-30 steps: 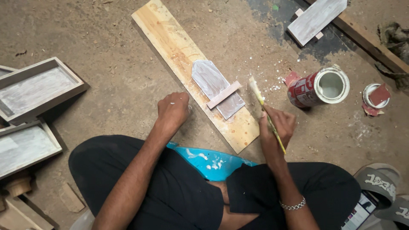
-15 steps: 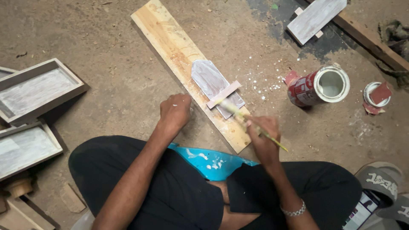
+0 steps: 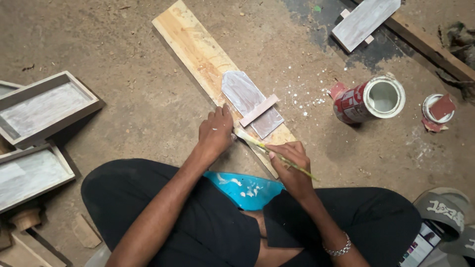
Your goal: The person sits on the workshop floor and paints small shaped wooden cutouts white using a brush, dipping the brush into an open paint can. They paint one piece at a time, flip and reposition pieces to coat other sides, and set finished pieces aside with other painted pieces.
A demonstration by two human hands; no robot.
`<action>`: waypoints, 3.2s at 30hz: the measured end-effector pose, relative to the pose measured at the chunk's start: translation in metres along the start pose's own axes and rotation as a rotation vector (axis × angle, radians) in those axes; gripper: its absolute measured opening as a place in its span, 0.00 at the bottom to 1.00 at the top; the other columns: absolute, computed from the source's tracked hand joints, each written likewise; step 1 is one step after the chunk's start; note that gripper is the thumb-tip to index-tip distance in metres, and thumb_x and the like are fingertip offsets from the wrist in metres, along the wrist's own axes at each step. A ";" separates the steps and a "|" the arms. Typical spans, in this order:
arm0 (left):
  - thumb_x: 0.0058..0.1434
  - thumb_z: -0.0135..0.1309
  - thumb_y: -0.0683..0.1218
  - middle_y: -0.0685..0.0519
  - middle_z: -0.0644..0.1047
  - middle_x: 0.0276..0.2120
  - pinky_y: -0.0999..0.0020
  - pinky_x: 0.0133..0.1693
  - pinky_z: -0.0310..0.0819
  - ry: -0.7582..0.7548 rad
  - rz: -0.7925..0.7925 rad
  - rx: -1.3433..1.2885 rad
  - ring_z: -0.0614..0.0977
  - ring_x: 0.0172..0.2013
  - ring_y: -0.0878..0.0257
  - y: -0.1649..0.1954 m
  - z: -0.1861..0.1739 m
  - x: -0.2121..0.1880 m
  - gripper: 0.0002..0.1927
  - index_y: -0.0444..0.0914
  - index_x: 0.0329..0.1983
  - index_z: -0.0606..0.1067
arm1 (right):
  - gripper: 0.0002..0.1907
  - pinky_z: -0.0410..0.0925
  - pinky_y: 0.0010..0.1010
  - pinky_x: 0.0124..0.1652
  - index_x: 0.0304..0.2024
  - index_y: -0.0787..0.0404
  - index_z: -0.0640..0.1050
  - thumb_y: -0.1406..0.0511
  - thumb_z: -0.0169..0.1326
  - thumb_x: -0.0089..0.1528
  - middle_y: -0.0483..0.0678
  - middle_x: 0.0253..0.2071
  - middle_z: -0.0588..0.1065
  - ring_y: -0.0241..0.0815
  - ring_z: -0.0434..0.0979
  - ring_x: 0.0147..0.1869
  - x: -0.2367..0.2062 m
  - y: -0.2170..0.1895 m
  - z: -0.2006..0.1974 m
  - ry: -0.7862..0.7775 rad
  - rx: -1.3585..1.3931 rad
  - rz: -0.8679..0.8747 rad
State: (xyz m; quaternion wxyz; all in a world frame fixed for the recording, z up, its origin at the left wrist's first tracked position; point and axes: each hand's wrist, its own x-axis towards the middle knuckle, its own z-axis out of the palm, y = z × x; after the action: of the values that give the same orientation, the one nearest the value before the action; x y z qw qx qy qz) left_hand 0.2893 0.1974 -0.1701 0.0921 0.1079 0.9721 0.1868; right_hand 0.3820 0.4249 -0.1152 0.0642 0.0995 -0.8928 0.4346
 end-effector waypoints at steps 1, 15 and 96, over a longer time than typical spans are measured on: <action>0.46 0.68 0.45 0.38 0.73 0.51 0.50 0.44 0.77 -0.017 0.001 0.023 0.78 0.49 0.42 0.000 -0.002 0.001 0.47 0.24 0.66 0.60 | 0.13 0.68 0.35 0.51 0.48 0.59 0.83 0.69 0.58 0.61 0.47 0.43 0.82 0.47 0.75 0.49 0.002 0.001 -0.001 -0.010 0.047 0.044; 0.48 0.65 0.41 0.37 0.73 0.51 0.53 0.47 0.76 0.029 0.076 0.024 0.77 0.49 0.42 0.018 0.008 0.003 0.48 0.21 0.69 0.55 | 0.13 0.65 0.39 0.53 0.49 0.61 0.83 0.71 0.59 0.61 0.49 0.45 0.82 0.47 0.73 0.49 0.010 0.023 -0.005 0.116 -0.169 -0.094; 0.46 0.62 0.39 0.37 0.78 0.39 0.48 0.41 0.73 0.237 0.006 0.074 0.78 0.40 0.40 0.021 -0.585 0.314 0.46 0.22 0.69 0.58 | 0.04 0.67 0.40 0.61 0.52 0.65 0.79 0.72 0.55 0.76 0.52 0.48 0.77 0.46 0.75 0.56 0.517 -0.293 -0.334 0.848 -0.216 0.001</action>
State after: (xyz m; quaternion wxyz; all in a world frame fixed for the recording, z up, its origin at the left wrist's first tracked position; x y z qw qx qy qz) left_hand -0.1370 0.0920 0.3285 -0.0279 0.0911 0.9821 0.1622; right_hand -0.0422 0.4486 0.4176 0.4349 -0.0957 -0.8279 0.3411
